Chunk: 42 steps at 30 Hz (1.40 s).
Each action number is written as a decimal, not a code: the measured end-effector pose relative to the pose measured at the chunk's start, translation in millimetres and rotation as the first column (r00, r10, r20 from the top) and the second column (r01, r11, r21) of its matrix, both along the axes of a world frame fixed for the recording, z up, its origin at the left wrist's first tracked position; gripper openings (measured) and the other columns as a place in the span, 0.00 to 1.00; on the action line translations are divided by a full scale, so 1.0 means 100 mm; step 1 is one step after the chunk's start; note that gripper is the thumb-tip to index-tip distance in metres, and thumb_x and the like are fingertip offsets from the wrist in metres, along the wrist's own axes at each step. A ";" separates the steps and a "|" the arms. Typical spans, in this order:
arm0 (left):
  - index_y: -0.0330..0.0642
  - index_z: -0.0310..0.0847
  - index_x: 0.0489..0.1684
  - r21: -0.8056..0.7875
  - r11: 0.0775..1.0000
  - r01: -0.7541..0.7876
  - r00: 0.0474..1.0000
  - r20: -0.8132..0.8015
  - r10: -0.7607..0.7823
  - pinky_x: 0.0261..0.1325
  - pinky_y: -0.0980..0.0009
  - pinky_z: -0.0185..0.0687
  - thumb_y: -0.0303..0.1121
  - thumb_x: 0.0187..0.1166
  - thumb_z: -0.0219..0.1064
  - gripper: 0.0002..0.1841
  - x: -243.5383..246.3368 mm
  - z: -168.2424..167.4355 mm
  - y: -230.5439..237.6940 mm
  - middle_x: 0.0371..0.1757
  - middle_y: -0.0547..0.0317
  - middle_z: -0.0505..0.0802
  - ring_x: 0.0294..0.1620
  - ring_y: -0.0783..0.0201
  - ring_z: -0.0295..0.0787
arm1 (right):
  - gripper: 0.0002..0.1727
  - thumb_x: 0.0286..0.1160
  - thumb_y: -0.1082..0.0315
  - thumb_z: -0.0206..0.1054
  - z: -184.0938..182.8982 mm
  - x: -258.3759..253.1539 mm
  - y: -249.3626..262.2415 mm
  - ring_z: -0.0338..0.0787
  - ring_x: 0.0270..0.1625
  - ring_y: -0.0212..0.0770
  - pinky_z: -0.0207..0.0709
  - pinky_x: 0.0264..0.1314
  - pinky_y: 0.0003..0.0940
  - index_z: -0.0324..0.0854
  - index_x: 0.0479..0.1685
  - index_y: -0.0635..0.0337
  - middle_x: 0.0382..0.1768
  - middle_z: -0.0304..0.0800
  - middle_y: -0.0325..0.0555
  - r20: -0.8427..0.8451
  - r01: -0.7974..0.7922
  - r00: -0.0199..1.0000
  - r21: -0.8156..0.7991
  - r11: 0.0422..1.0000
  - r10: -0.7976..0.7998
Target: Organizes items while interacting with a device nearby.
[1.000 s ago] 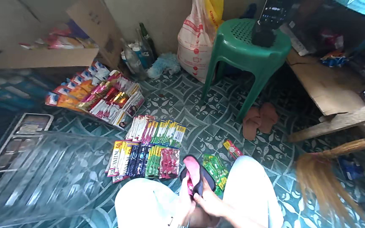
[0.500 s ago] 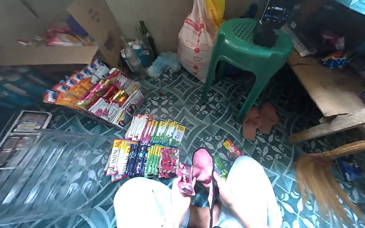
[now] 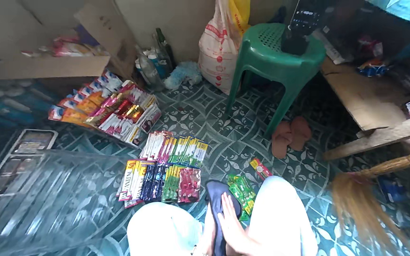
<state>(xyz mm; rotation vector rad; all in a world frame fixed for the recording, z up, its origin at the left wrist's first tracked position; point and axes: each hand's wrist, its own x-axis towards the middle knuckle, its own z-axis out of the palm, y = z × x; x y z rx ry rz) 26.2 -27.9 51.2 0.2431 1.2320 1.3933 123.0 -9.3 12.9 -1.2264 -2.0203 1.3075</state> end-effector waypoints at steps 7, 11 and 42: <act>0.46 0.73 0.73 -0.011 0.998 0.069 0.910 0.410 -0.059 0.57 0.63 0.88 0.53 0.95 0.30 0.31 0.16 -0.09 -0.02 0.56 0.57 0.93 0.55 0.65 0.91 | 0.33 0.94 0.57 0.38 -0.16 0.05 0.40 0.52 0.93 0.65 0.38 0.96 0.56 0.58 0.87 0.75 0.89 0.56 0.68 0.106 0.155 0.985 -0.194 0.969 -0.136; 0.46 0.72 0.74 -0.087 0.996 -0.013 0.922 0.384 0.045 0.60 0.64 0.86 0.55 0.94 0.30 0.31 0.08 -0.12 0.04 0.61 0.56 0.91 0.59 0.65 0.89 | 0.35 0.93 0.58 0.39 -0.12 -0.02 0.11 0.51 0.92 0.72 0.37 0.95 0.60 0.52 0.87 0.81 0.89 0.53 0.75 0.123 0.069 0.991 -0.078 0.995 -0.059; 0.38 0.64 0.83 -0.075 0.997 -0.021 0.998 0.065 0.026 0.69 0.66 0.81 0.44 0.97 0.36 0.26 0.14 -0.19 0.13 0.71 0.51 0.85 0.67 0.67 0.84 | 0.42 0.81 0.54 0.69 -0.18 -0.01 0.16 0.80 0.76 0.52 0.74 0.80 0.48 0.56 0.86 0.69 0.75 0.76 0.66 -0.155 0.214 0.869 -0.739 0.639 -0.471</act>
